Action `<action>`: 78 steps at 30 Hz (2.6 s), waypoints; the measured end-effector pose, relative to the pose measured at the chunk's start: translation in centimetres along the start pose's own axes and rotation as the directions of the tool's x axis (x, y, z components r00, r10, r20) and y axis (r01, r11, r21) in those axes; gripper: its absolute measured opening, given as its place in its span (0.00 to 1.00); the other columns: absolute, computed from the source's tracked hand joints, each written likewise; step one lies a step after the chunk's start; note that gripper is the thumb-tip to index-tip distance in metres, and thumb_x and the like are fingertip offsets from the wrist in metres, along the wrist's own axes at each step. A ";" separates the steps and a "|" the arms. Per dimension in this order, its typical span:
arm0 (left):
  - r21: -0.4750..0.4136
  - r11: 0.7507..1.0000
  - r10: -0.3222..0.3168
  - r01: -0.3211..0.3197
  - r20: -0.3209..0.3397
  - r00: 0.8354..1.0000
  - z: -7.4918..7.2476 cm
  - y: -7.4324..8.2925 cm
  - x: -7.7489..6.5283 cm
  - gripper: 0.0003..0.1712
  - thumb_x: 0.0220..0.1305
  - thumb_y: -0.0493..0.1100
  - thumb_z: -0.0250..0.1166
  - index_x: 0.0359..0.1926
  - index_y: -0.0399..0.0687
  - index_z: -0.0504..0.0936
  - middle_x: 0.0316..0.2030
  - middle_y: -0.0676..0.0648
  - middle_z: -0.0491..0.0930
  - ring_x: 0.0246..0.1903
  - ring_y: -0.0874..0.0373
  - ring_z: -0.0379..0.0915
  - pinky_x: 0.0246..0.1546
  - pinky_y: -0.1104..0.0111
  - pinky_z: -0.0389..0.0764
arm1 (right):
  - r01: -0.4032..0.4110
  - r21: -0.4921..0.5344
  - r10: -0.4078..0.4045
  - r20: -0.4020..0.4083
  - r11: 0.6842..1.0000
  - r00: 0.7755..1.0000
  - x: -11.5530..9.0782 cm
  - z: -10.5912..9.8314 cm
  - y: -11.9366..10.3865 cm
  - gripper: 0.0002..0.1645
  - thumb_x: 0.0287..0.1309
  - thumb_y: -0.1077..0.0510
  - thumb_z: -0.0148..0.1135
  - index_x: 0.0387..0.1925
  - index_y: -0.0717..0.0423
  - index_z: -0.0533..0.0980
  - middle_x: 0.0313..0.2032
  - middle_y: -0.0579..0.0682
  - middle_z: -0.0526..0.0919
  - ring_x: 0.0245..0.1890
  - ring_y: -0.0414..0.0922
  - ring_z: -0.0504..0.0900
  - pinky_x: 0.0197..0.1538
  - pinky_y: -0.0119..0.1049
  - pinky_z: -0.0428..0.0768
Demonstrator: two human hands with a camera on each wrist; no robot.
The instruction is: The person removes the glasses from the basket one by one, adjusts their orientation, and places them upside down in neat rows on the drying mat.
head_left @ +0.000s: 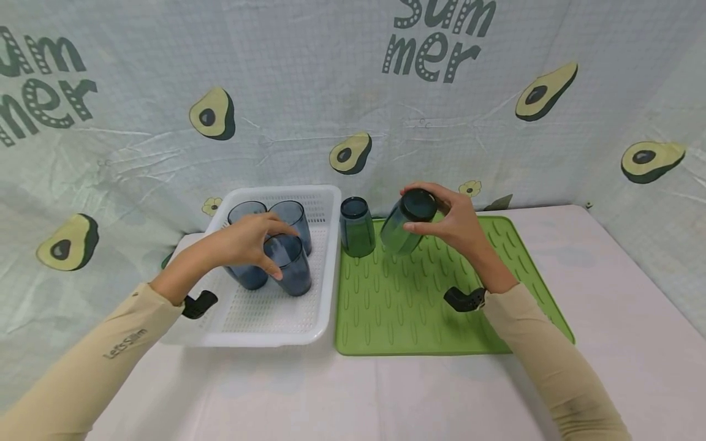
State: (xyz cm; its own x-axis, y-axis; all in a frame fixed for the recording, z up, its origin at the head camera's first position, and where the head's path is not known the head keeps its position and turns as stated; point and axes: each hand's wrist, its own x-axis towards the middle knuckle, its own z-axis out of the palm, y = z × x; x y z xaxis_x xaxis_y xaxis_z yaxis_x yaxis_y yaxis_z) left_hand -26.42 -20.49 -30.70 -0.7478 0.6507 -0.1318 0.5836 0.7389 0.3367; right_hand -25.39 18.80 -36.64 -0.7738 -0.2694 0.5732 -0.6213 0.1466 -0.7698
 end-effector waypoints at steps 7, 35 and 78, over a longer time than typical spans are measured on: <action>-0.002 1.000 0.027 -0.027 0.012 1.000 0.0 0.3 0.1 0.44 0.41 0.44 0.86 0.63 0.45 0.81 0.57 0.41 0.76 0.49 0.44 0.74 0.46 0.51 0.80 | -0.058 -0.054 0.058 -0.004 0.997 0.998 -0.1 -0.2 0.4 0.34 0.51 0.66 0.78 0.61 0.53 0.79 0.57 0.50 0.83 0.59 0.40 0.80 0.65 0.36 0.75; -0.023 0.998 0.059 -0.058 0.030 0.998 -0.2 0.0 0.5 0.45 0.39 0.38 0.86 0.63 0.48 0.81 0.60 0.41 0.74 0.56 0.38 0.72 0.52 0.46 0.78 | -0.091 -0.138 0.094 0.012 0.986 0.996 0.5 0.4 1.4 0.36 0.50 0.62 0.80 0.62 0.50 0.79 0.57 0.51 0.84 0.60 0.43 0.80 0.64 0.43 0.75; -0.032 0.997 0.073 -0.072 0.017 0.997 0.0 0.0 0.3 0.44 0.41 0.39 0.86 0.63 0.50 0.82 0.57 0.44 0.75 0.50 0.46 0.74 0.48 0.50 0.79 | -0.139 -0.174 0.140 -0.003 0.975 0.990 0.9 2.0 3.3 0.37 0.48 0.63 0.81 0.62 0.54 0.78 0.58 0.54 0.83 0.56 0.50 0.82 0.59 0.47 0.79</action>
State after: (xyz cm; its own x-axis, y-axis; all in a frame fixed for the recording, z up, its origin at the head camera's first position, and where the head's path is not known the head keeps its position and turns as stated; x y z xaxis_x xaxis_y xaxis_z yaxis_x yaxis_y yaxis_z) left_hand -26.63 -20.32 -30.72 -0.6976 0.7059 -0.1229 0.6258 0.6838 0.3752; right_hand -27.93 17.13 -39.24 -0.8537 -0.2437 0.4602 -0.5198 0.3461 -0.7810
